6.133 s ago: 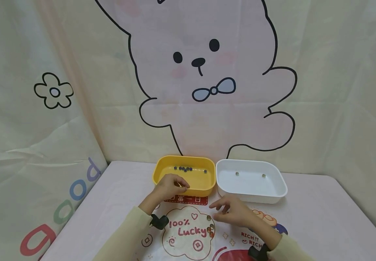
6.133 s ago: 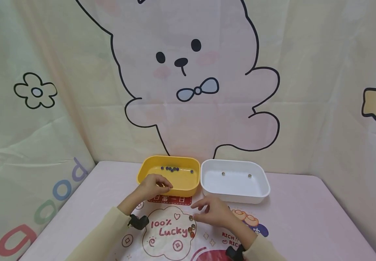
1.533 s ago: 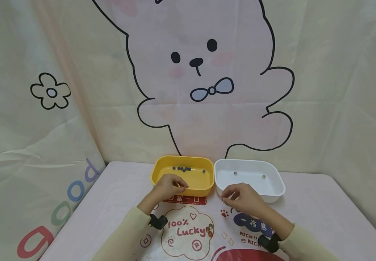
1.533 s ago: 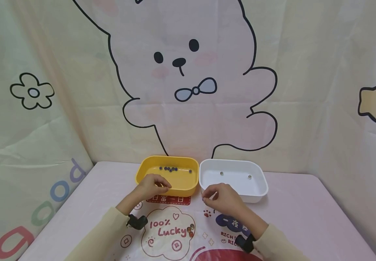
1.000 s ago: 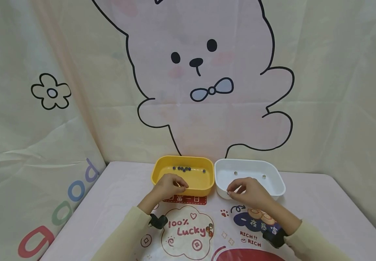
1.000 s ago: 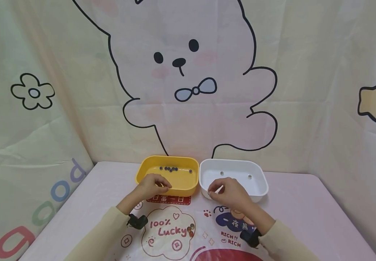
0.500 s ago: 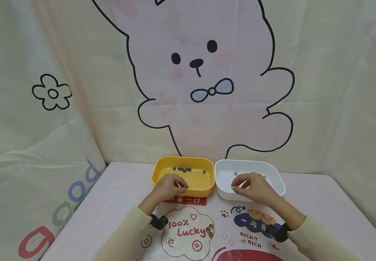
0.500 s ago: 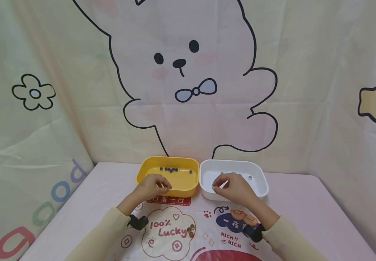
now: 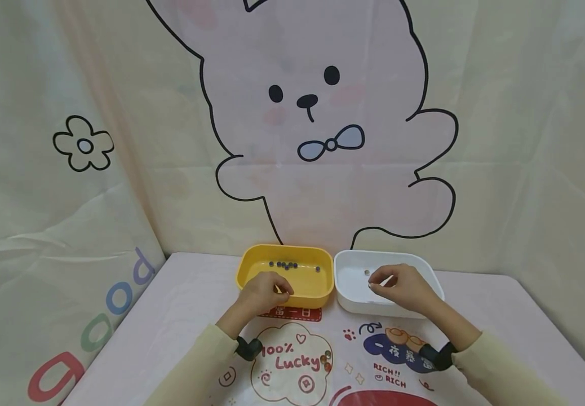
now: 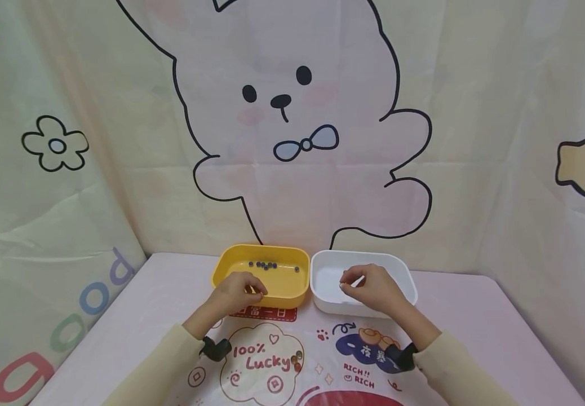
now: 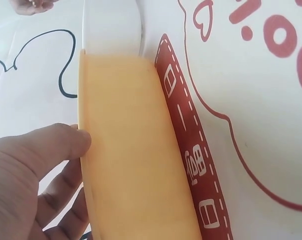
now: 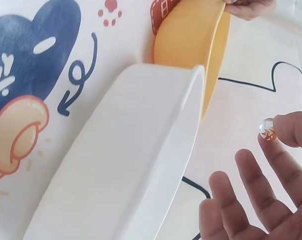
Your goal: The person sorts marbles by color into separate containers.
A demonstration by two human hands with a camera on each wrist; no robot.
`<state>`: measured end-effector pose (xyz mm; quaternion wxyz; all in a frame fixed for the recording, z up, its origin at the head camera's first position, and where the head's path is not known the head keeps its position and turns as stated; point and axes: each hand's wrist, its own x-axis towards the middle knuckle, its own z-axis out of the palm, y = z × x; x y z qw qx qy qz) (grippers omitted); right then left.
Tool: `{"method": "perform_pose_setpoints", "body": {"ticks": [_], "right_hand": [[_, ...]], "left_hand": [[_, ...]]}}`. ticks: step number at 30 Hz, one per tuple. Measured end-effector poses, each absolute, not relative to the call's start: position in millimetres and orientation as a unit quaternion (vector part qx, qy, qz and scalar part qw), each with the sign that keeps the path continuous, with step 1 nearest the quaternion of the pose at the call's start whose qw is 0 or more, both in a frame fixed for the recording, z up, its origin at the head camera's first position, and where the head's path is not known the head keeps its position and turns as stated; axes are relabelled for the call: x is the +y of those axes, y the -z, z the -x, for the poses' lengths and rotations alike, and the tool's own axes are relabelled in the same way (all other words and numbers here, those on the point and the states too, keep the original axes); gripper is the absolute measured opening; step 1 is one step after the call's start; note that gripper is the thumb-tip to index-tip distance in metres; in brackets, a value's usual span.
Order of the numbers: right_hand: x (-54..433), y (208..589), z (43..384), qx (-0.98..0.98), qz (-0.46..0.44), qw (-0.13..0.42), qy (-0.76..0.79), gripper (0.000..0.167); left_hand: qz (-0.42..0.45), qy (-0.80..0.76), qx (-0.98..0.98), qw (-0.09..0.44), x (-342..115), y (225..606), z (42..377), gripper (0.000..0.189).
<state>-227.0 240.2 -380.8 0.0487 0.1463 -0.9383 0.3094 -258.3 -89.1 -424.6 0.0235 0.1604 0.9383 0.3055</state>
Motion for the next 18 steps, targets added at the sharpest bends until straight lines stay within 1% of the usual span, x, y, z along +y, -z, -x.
{"method": "perform_pose_setpoints", "body": {"ticks": [8,18], "right_hand": [[248.0,386.0,237.4,-0.938,-0.157,0.051,-0.305,0.008],[255.3,399.5,249.9,-0.937,-0.15,0.049,-0.313,0.01]], "left_hand": [[-0.168,-0.287,0.943,0.01,-88.3,424.8,257.6,0.005],[-0.163,-0.302,0.939,0.02,-90.9,427.5,258.8,0.005]]}}
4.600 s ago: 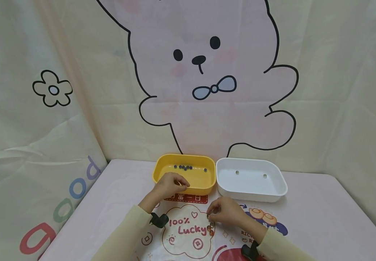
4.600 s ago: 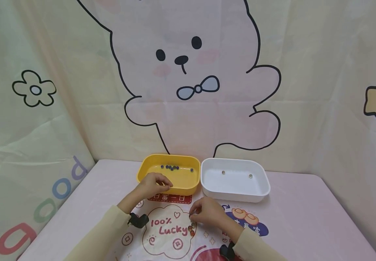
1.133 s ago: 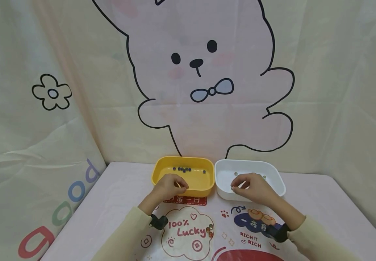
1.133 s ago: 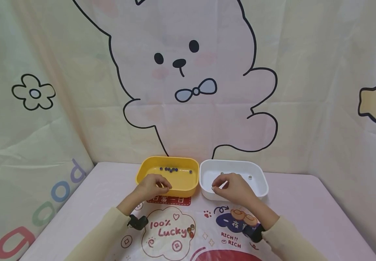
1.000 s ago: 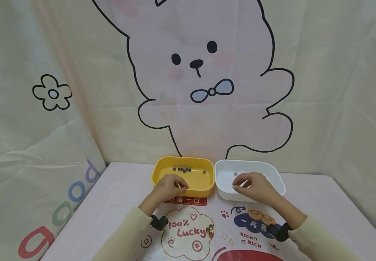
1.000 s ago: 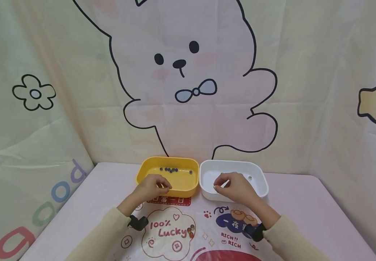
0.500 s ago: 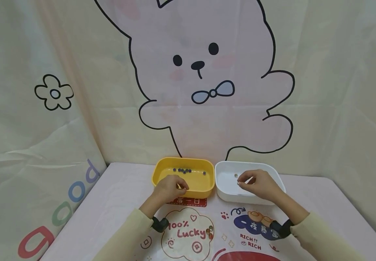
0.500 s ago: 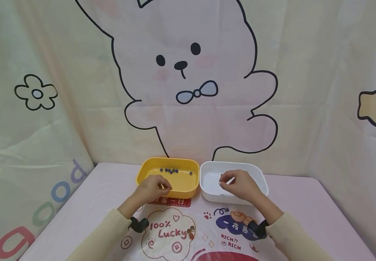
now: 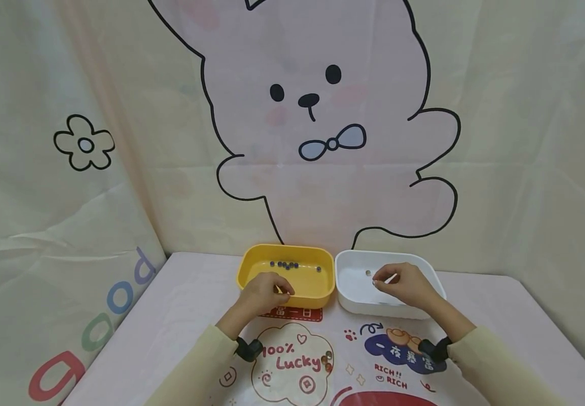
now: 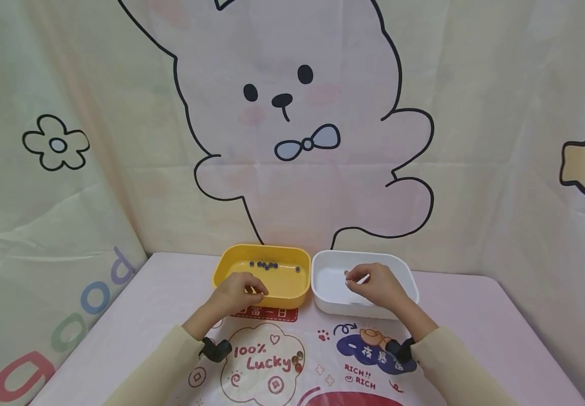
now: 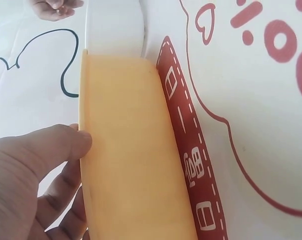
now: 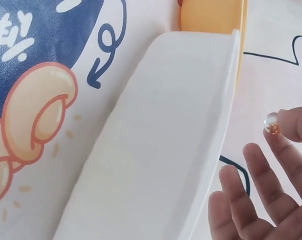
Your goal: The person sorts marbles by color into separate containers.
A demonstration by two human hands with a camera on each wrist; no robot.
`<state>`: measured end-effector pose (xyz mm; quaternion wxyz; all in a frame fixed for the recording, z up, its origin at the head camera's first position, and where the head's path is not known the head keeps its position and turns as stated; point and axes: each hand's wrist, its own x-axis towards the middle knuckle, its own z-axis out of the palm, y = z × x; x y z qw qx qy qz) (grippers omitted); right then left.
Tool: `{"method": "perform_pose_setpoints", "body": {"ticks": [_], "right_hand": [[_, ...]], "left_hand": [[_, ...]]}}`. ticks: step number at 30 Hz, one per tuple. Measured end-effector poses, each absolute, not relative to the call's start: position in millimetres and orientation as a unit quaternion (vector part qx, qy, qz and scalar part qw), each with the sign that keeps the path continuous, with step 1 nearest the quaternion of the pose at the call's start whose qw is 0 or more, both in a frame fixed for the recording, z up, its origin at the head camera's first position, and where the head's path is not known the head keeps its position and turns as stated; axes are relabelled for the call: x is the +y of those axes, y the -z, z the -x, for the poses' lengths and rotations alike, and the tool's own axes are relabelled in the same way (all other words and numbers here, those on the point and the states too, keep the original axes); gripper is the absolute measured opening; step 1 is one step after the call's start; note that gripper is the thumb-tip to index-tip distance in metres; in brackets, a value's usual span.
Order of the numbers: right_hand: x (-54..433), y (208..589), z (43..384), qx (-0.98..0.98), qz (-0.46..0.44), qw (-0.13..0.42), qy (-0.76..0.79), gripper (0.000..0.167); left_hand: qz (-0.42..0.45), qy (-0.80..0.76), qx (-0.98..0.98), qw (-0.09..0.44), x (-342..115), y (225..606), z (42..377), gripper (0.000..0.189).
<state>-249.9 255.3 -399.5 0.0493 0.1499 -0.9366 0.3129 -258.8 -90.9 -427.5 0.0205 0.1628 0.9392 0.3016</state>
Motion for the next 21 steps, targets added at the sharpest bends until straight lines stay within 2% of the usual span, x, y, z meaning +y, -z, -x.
{"method": "perform_pose_setpoints", "body": {"ticks": [14,21], "right_hand": [[262.8,418.3,279.9,-0.937,-0.163,0.056,-0.305,0.01],[265.0,429.1,292.5,-0.941,-0.142,0.04,-0.306,0.011]], "left_hand": [[-0.164,-0.319,0.933,0.023,-92.7,427.2,259.7,0.004],[-0.162,-0.324,0.932,0.027,-92.7,427.7,259.4,0.005]]}}
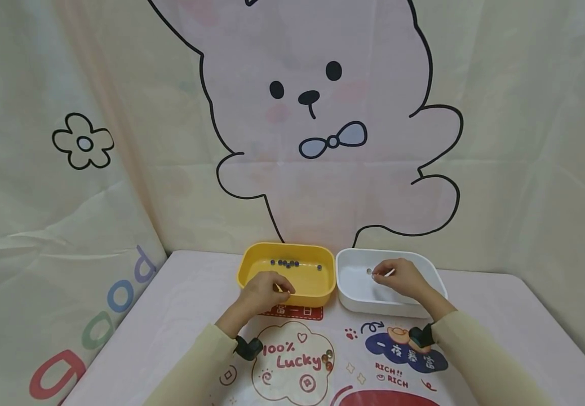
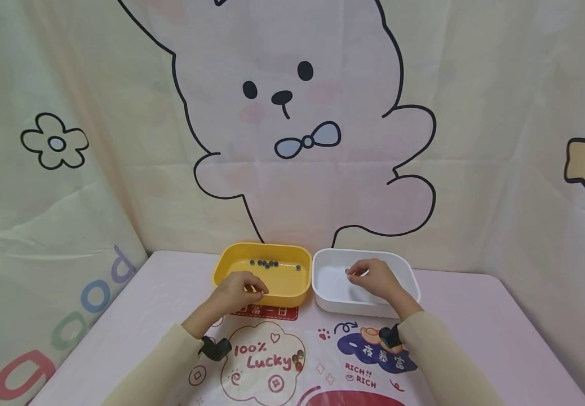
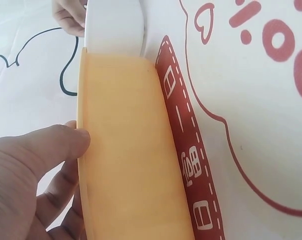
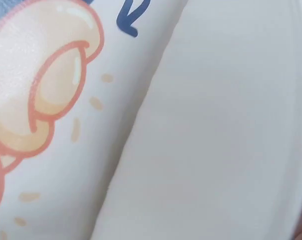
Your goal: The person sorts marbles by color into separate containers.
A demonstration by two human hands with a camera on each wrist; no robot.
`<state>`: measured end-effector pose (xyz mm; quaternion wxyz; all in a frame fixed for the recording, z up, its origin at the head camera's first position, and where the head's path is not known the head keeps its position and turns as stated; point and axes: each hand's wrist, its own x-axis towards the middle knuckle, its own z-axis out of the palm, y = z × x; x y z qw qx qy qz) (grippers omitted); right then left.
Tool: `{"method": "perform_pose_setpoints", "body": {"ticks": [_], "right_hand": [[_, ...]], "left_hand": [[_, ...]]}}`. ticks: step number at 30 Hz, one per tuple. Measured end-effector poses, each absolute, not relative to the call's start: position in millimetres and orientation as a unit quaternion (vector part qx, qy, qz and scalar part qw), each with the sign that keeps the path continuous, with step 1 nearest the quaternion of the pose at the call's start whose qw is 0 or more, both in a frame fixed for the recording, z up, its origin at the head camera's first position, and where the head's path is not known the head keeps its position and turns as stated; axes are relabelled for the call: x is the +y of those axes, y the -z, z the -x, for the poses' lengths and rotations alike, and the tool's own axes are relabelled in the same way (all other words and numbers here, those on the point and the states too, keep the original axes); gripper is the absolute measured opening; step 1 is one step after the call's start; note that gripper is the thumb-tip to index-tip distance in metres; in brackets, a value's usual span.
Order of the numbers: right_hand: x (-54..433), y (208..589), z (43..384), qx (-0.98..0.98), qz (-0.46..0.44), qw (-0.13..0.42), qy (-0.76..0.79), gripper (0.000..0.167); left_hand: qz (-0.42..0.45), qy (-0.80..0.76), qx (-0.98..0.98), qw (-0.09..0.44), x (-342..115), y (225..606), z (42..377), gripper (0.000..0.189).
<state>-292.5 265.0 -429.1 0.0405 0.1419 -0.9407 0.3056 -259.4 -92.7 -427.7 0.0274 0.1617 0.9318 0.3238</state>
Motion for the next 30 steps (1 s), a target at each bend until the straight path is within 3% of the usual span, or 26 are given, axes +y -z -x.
{"method": "perform_pose_setpoints", "body": {"ticks": [30], "right_hand": [[276.0,459.3,315.2,-0.945,-0.084,-0.036,-0.314,0.016]], "left_hand": [[-0.147,-0.348,0.925,0.038,-94.0,430.0,261.2,0.005]]}}
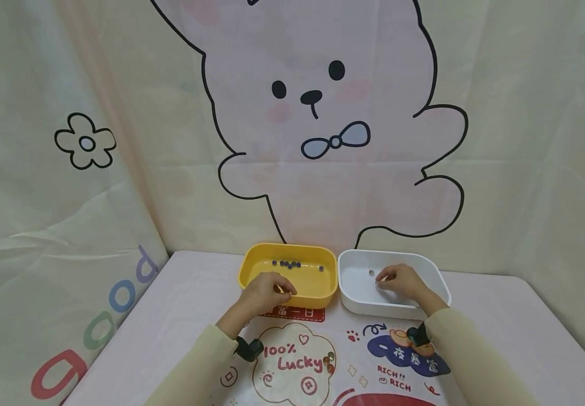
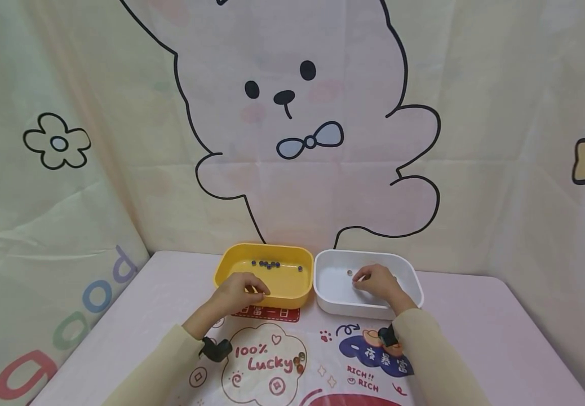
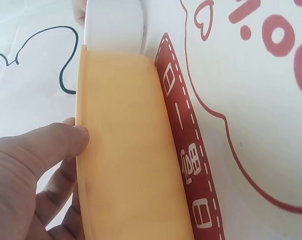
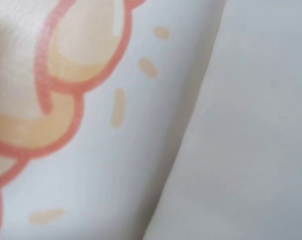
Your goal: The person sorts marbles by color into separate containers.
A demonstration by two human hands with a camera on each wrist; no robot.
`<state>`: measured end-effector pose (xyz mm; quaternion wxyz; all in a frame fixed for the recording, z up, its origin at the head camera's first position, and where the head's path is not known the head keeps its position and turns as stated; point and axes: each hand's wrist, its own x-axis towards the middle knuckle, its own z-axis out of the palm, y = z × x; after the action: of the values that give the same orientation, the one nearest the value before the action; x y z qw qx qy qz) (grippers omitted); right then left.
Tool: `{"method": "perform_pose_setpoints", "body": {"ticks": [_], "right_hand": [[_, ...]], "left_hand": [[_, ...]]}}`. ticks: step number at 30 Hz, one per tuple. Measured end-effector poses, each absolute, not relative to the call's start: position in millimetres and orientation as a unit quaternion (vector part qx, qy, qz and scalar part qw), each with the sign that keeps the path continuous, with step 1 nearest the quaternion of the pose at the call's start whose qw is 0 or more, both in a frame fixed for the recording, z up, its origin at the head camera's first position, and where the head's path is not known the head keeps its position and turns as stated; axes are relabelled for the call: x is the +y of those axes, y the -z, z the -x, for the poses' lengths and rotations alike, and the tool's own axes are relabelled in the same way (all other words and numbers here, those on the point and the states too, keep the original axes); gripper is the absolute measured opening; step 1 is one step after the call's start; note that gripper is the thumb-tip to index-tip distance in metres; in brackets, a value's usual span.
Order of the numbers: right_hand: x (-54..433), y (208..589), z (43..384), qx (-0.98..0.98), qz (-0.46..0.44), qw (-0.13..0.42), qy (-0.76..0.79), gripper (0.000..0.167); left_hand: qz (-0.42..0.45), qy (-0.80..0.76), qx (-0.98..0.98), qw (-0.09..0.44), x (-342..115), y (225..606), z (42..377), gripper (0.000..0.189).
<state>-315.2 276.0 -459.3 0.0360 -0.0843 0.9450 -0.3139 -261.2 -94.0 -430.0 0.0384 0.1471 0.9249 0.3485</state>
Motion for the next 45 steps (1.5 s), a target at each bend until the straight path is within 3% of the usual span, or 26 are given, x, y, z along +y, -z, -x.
{"method": "perform_pose_setpoints", "body": {"ticks": [30,45], "right_hand": [[271.5,459.6,320.3,0.954,0.054,0.078,0.284,0.014],[274.3,445.1,307.8,0.949,0.093,0.077,0.29,0.038]], "left_hand": [[-0.142,-0.357,0.922,0.042,-94.5,431.4,261.3,0.006],[-0.148,-0.356,0.922,0.04,-94.5,430.4,261.2,0.006]]}}
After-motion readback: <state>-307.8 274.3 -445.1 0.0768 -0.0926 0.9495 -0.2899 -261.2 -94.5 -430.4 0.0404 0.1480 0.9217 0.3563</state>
